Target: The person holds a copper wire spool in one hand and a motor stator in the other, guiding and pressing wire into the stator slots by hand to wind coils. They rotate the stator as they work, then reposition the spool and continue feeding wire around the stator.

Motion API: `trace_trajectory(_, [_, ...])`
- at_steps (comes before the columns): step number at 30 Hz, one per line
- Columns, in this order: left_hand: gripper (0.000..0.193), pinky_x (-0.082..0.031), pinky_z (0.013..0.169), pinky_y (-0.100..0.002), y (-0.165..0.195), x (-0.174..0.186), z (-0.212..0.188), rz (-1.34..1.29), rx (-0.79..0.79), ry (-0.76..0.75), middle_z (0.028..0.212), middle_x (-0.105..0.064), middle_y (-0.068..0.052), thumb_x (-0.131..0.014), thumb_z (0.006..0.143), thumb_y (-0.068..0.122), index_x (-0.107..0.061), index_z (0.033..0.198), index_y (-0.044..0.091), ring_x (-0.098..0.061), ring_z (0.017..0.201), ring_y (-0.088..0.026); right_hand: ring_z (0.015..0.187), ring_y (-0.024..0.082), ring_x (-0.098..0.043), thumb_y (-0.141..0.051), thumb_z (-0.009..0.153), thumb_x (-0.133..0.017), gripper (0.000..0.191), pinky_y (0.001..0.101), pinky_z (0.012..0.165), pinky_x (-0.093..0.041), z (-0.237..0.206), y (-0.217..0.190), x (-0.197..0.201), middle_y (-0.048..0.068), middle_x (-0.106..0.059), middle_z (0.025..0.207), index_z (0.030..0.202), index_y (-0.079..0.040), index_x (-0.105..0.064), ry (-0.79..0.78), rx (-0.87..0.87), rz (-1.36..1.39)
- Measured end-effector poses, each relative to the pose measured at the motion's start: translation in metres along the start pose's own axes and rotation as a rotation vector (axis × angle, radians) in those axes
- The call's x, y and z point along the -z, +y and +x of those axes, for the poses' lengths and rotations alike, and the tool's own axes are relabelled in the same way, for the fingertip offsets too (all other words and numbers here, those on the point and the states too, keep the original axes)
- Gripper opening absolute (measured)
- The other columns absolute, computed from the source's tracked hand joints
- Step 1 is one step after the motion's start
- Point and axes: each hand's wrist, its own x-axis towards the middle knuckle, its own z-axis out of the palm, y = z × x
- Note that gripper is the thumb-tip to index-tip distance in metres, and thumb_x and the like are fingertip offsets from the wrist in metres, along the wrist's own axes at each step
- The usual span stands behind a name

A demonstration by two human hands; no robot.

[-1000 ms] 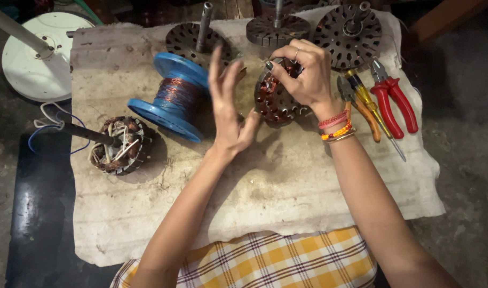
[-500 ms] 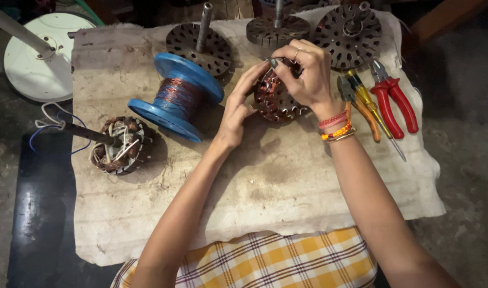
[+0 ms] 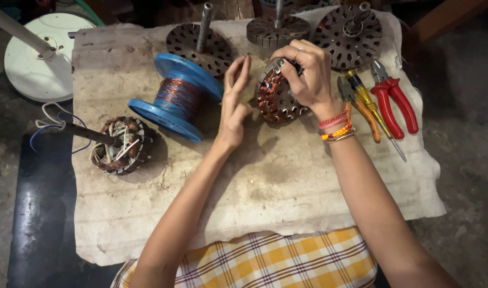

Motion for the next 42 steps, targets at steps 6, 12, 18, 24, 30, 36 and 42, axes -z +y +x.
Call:
trace_trajectory(6, [0.092,-0.038,0.129,-0.044,0.007,-0.003,-0.008,-0.033,-0.141,0.100,0.162,-0.028,-0.022,-0.054,0.083,0.031,-0.027,0.168,0.010,-0.047,0.149,-0.034,0.080,0.028,-0.064,-0.043,0.102,-0.058,0.045,0.0382,0.071,-0.046,0.001,-0.002,0.001,0.011,-0.067,0.082,0.097,-0.002,-0.076,-0.011,-0.002,-0.003])
trace_trajectory(12, [0.094,-0.046,0.124,-0.045,0.011,-0.002,-0.009,0.125,-0.137,0.139,0.159,-0.035,-0.020,-0.057,0.078,0.033,-0.028,0.164,0.009,-0.054,0.143,-0.034,0.080,0.027,-0.065,-0.047,0.102,-0.059,0.048,0.0389,0.072,-0.048,-0.001,0.001,0.001,0.011,-0.067,0.084,0.097,-0.002,-0.076,-0.007,0.024,-0.011])
trace_trajectory(18, [0.093,-0.051,0.120,-0.044,0.010,-0.004,-0.009,0.033,-0.147,0.144,0.160,-0.031,-0.022,-0.055,0.080,0.035,-0.027,0.164,0.009,-0.067,0.132,-0.033,0.074,0.023,-0.063,-0.055,0.098,-0.061,0.052,0.0389,0.067,-0.045,-0.001,0.007,-0.002,0.006,-0.065,0.078,0.093,-0.006,-0.076,-0.018,0.025,-0.043])
trace_trajectory(24, [0.090,-0.050,0.120,-0.045,0.009,-0.001,-0.011,0.060,-0.199,0.158,0.164,-0.023,-0.022,-0.053,0.095,0.052,-0.021,0.164,0.004,-0.063,0.138,-0.035,0.076,0.023,-0.065,-0.060,0.093,-0.072,0.055,0.0378,0.070,-0.049,0.001,0.003,0.000,0.006,-0.065,0.078,0.094,-0.004,-0.075,-0.037,0.044,-0.065])
trace_trajectory(30, [0.093,-0.045,0.121,-0.045,0.008,0.000,-0.012,0.070,-0.219,0.152,0.166,-0.022,-0.020,-0.048,0.100,0.064,-0.021,0.165,0.003,-0.058,0.140,-0.034,0.082,0.027,-0.069,-0.047,0.087,-0.088,0.047,0.0372,0.076,-0.054,0.003,-0.005,0.005,0.009,-0.070,0.086,0.097,-0.003,-0.075,-0.043,0.099,-0.105])
trace_trajectory(36, [0.093,-0.047,0.118,-0.046,0.008,-0.001,-0.012,0.063,-0.221,0.152,0.165,-0.022,-0.021,-0.050,0.101,0.063,-0.019,0.164,0.002,-0.059,0.143,-0.035,0.082,0.025,-0.069,-0.042,0.088,-0.086,0.040,0.0362,0.076,-0.055,0.001,0.001,0.001,0.008,-0.070,0.087,0.098,-0.004,-0.076,-0.053,0.099,-0.123])
trace_trajectory(42, [0.089,-0.051,0.123,-0.046,0.005,-0.005,-0.009,0.055,-0.204,0.143,0.163,-0.025,-0.019,-0.051,0.097,0.059,-0.024,0.164,0.006,-0.056,0.143,-0.035,0.077,0.021,-0.066,-0.045,0.095,-0.075,0.038,0.0365,0.071,-0.051,-0.002,0.012,-0.005,0.006,-0.069,0.082,0.096,-0.007,-0.078,-0.044,0.056,-0.102])
